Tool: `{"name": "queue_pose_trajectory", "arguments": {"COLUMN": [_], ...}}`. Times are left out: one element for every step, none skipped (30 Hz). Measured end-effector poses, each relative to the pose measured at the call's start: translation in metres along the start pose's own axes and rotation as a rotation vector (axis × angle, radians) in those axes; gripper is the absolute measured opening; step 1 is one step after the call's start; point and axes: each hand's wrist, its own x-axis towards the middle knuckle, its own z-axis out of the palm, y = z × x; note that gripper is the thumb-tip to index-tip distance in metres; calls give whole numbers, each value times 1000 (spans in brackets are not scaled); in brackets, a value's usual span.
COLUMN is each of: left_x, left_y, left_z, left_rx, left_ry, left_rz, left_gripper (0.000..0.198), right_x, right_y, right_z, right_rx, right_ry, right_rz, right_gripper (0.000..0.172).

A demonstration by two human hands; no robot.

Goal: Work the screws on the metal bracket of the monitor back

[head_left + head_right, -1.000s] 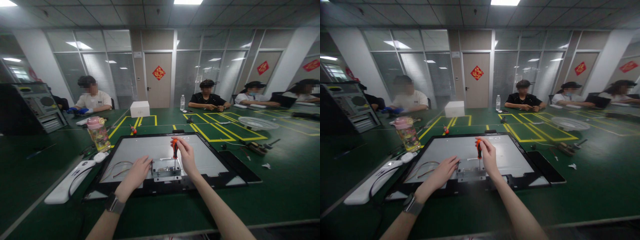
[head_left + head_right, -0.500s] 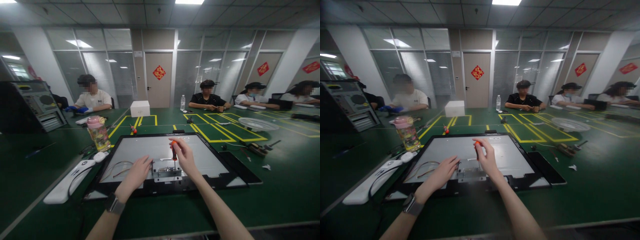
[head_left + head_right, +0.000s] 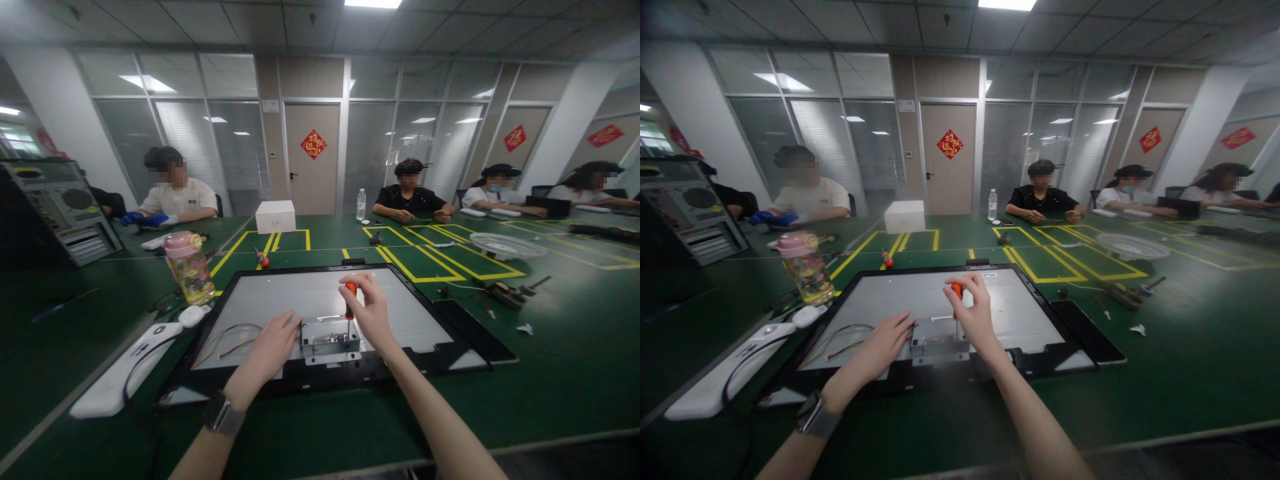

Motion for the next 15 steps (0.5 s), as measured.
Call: {"name": "queue_pose_trajectory", "arguments": {"left_x": [0, 0, 0, -1, -1, -1, -1, -1, -1, -1, 0, 0, 0, 0, 1], "left_y": [0, 0, 0, 0, 0, 1, 1, 2, 3, 4, 4, 4, 3, 2, 1], "left_z": [0, 0, 0, 0, 0, 0, -1, -2, -3, -4, -4, -4, -4, -3, -1], "left_rx": [0, -1, -5, -11, -17, -22, -23, -19, -9, 6, 22, 35, 46, 50, 49], "left_ry": [-4, -6, -6, -5, -3, -3, -6, -12, -19, -25, -29, -31, -30, -26, -21], "left_rz": [0, -2, -3, -3, -3, -5, -9, -13, -16, -17, -15, -13, -11, -8, -5], "left_gripper": [40, 40, 40, 40, 40, 40, 40, 40, 40, 40, 40, 41, 41, 41, 41], "right_x": [1, 2, 3, 4, 6, 7, 9, 11, 12, 13, 14, 15, 15, 15, 15], "right_y": [1, 1, 2, 2, 1, 1, 0, -1, -3, -4, -5, -5, -5, -5, -3], "right_z": [-1, -2, -3, -4, -5, -6, -7, -8, -8, -8, -9, -9, -10, -11, -13], "right_rx": [11, 24, 40, 61, 86, 114, 138, 150, 147, 130, 110, 95, 98, 121, 163], "right_ry": [1, -9, -32, -68, -117, -166, -210, -240, -255, -258, -252, -242, -237, -242, -258], "right_rz": [16, 37, 65, 96, 125, 151, 171, 184, 186, 181, 171, 161, 158, 165, 186], "right_gripper": [5, 7, 10, 13, 16, 20, 23, 25, 26, 24, 21, 18, 16, 16, 18]}}
